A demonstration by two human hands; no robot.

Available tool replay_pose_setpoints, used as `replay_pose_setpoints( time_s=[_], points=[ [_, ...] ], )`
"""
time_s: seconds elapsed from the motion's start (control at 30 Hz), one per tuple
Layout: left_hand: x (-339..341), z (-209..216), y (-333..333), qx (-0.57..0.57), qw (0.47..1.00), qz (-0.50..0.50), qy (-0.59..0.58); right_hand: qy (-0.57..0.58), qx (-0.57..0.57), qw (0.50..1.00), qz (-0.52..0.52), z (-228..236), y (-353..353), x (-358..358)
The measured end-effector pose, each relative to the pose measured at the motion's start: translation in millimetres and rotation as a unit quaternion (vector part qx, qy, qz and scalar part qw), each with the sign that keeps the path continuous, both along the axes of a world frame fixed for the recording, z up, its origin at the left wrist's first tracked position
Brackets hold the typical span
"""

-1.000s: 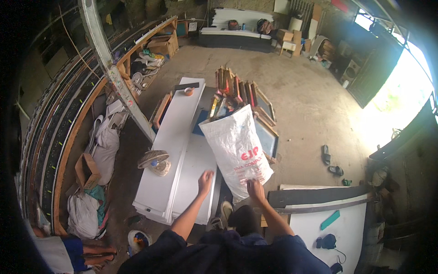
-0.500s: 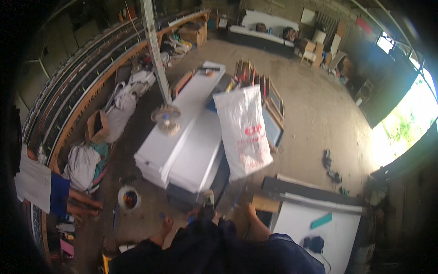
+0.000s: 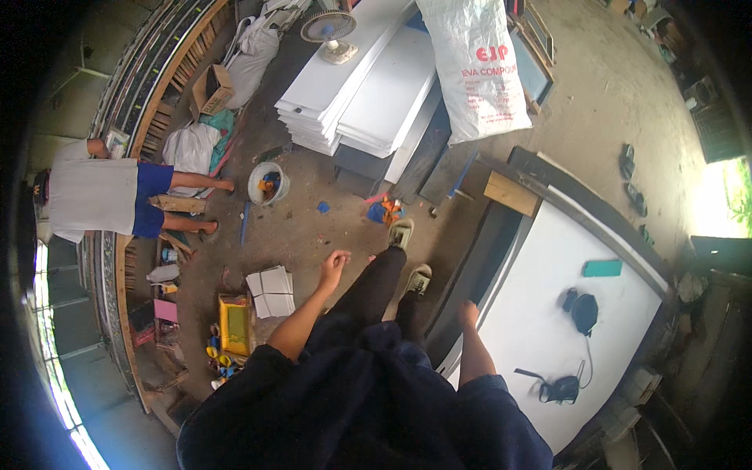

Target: The person wipes a framed glass panel with a blue cloth, then places it on a stack. They subsequently gather colorful fabric scraps from the floor and place them into a white sack.

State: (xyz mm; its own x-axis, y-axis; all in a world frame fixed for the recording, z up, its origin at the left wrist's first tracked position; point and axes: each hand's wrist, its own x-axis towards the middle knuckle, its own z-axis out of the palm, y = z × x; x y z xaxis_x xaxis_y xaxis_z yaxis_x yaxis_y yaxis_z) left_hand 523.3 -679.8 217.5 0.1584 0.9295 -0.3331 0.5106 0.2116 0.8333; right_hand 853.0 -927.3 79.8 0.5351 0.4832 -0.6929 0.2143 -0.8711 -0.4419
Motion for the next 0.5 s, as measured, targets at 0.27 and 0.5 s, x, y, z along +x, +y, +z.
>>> replay_pose_setpoints(
  time_s=[0.27,0.5],
  points=[
    [-109.4,-45.6,-35.2,-0.033,0.986,0.006,0.165,-0.013,0.039,0.995,0.086,10.7,-44.1,-58.5],
    [-139.5,-93.0,-4.8,-0.031,0.99,0.003,0.139,-0.114,0.034,0.976,0.182,18.2,88.8,-64.9]
  ],
)
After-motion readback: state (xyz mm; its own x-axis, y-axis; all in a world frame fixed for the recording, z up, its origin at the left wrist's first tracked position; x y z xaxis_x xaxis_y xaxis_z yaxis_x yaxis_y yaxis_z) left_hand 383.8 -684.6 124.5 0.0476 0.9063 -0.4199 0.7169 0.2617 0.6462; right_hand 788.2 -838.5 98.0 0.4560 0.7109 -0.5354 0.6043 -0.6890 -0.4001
